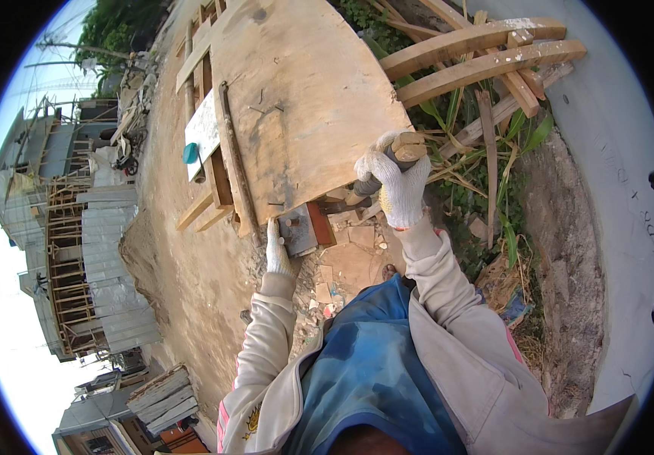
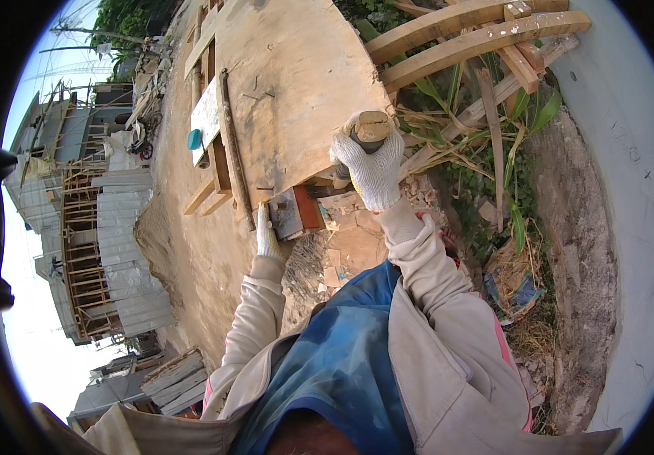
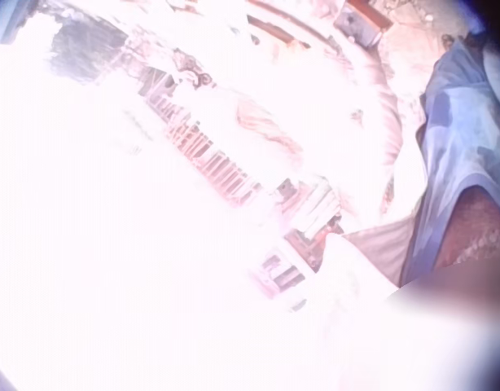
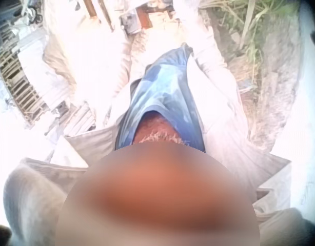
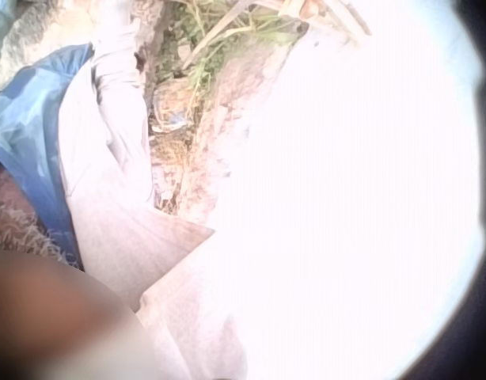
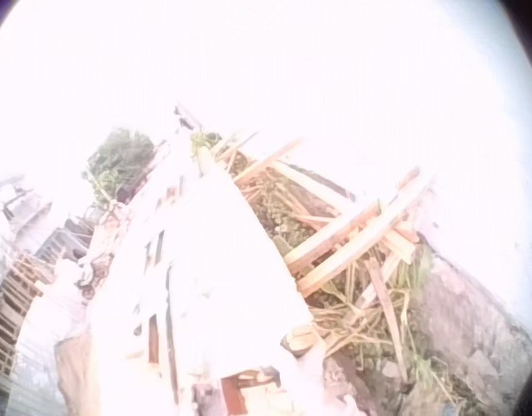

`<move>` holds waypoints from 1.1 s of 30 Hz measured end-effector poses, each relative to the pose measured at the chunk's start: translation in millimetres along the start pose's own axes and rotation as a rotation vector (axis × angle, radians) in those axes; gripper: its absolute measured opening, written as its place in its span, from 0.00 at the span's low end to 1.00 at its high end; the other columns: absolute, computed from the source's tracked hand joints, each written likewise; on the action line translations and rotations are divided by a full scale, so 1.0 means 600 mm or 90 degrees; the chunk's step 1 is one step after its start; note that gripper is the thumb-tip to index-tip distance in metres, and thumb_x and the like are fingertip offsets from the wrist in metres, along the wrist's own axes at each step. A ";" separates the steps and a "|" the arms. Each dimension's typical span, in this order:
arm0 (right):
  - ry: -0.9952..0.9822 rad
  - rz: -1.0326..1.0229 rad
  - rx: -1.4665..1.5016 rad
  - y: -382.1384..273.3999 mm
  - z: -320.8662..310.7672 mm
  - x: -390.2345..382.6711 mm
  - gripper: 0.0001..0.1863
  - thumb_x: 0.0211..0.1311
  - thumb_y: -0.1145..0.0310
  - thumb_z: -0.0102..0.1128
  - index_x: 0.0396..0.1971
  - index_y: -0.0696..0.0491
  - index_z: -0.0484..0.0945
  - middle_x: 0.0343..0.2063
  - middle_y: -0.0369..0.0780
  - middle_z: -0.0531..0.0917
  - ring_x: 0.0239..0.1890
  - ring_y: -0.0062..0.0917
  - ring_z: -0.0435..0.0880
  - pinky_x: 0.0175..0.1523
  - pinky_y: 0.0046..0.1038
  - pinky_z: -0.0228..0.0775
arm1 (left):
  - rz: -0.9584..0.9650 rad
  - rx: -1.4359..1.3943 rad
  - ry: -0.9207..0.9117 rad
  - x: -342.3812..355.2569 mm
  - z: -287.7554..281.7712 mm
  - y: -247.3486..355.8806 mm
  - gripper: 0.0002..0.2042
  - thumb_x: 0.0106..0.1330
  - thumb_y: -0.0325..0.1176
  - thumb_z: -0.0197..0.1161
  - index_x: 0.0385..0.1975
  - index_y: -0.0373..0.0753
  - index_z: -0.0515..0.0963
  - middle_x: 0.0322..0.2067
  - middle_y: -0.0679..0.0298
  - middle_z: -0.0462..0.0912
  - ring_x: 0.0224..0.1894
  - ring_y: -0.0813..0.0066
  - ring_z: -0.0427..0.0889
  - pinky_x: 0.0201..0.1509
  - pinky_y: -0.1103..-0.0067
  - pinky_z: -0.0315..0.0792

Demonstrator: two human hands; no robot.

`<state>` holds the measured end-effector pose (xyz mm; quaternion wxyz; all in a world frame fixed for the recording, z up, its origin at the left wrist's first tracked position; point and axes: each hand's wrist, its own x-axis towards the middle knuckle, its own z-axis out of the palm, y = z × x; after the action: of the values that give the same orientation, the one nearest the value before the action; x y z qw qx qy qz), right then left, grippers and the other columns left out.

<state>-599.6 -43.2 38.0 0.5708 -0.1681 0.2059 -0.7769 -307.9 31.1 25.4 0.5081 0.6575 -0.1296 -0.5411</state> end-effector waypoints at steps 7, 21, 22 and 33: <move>0.015 -0.019 -0.019 0.005 0.003 0.011 0.12 0.59 0.74 0.79 0.36 0.57 0.81 0.25 0.36 0.87 0.26 0.19 0.87 0.33 0.24 0.81 | -0.002 0.009 -0.041 0.010 -0.009 0.001 0.31 0.80 0.64 0.54 0.68 0.46 0.75 0.64 0.60 0.83 0.63 0.55 0.84 0.68 0.51 0.77; -0.226 -0.214 -0.353 -0.018 0.130 -0.011 0.18 0.56 0.66 0.83 0.39 0.53 0.80 0.29 0.36 0.85 0.30 0.19 0.84 0.40 0.25 0.81 | 0.021 -0.014 -0.015 0.016 -0.015 -0.012 0.26 0.81 0.59 0.57 0.65 0.46 0.76 0.59 0.60 0.85 0.58 0.60 0.86 0.61 0.57 0.83; -0.244 -0.216 -0.384 -0.014 0.142 -0.009 0.19 0.56 0.65 0.83 0.39 0.53 0.80 0.29 0.37 0.86 0.30 0.19 0.85 0.40 0.26 0.82 | 0.024 -0.032 -0.024 0.016 -0.016 -0.013 0.26 0.80 0.58 0.59 0.65 0.45 0.76 0.59 0.60 0.85 0.57 0.59 0.86 0.61 0.58 0.84; -0.288 -0.187 -0.409 -0.021 0.151 -0.002 0.19 0.55 0.65 0.84 0.42 0.53 0.82 0.30 0.39 0.87 0.32 0.25 0.88 0.40 0.28 0.83 | 0.017 -0.019 0.004 0.010 -0.003 -0.010 0.27 0.80 0.59 0.59 0.66 0.45 0.76 0.61 0.61 0.83 0.62 0.57 0.83 0.67 0.57 0.80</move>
<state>-564.7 -50.4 122.5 0.4031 -0.5318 0.2812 -0.6897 -306.1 30.3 17.0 0.5254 0.6498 -0.1289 -0.5339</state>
